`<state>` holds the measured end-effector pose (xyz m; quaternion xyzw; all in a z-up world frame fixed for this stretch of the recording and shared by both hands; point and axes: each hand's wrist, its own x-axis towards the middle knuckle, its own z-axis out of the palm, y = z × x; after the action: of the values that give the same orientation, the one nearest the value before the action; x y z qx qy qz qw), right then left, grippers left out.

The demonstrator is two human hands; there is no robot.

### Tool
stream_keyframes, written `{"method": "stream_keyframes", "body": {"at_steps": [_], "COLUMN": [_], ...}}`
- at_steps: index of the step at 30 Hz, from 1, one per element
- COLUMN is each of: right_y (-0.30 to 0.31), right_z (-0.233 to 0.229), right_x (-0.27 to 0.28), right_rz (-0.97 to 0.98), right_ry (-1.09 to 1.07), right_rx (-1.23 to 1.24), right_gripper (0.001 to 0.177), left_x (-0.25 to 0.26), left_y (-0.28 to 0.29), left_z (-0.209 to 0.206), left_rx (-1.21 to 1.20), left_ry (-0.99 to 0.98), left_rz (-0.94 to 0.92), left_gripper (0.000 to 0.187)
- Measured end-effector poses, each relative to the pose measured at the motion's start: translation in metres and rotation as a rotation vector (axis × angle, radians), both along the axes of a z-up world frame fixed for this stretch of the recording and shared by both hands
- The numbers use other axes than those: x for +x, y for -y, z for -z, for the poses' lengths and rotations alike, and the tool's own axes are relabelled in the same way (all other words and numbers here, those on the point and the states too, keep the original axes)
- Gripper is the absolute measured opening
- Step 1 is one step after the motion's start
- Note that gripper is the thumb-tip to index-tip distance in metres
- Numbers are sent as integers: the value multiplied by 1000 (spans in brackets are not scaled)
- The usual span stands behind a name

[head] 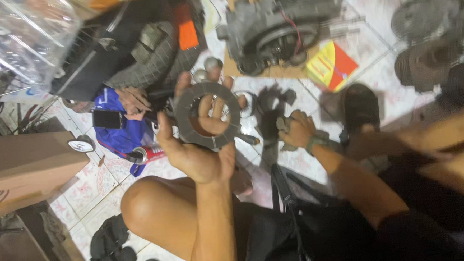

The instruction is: The person is sitting on the floor in a cluttered workshop, handling a circular mechanical part and a larger engine component. They wipe the circular part with a cloth, place it down, and then use a screwdriver to work on the larger engine part.

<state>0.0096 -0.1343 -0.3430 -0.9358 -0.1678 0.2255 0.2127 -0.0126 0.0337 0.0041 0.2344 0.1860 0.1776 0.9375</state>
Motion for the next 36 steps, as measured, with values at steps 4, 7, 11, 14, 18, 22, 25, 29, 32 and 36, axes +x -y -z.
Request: {"method": "stream_keyframes", "body": {"at_steps": [4, 7, 11, 14, 18, 22, 25, 29, 32, 36], "right_y": [-20, -30, -36, -58, -7, -70, -62, -31, -23, -55], "right_z": [-71, -168, -213, -276, -120, -300, -295, -249, -235, -281], "right_x": [33, 40, 40, 28, 17, 7, 16, 27, 30, 34], "right_rz": [51, 279, 383, 24, -526, 228, 546, 392, 146, -320], "right_ry": [357, 80, 11, 173, 1513, -24, -155, 456, 813, 781], "right_rx": [590, 1033, 552, 918, -24, 1113, 1141, 1096, 835, 948], "right_gripper": [17, 13, 32, 34, 12, 50, 33, 38, 41, 63], "left_x": [4, 9, 17, 15, 19, 9, 16, 26, 25, 26], "left_y": [-2, -1, 5, 9, 8, 18, 14, 13, 25, 25], "left_z": [4, 11, 20, 9, 21, 6, -2, 18, 26, 30], "left_rx": [16, -10, 22, 223, 331, 349, 508, 76, -529, -880], "left_ry": [38, -4, -56, -7, 146, 175, 47, 81, 320, 395], "left_rz": [-18, -33, -44, -26, -86, 140, 142, 38, 221, 346], "left_gripper": [65, 60, 65, 61, 48, 62, 55, 55, 51, 56]}}
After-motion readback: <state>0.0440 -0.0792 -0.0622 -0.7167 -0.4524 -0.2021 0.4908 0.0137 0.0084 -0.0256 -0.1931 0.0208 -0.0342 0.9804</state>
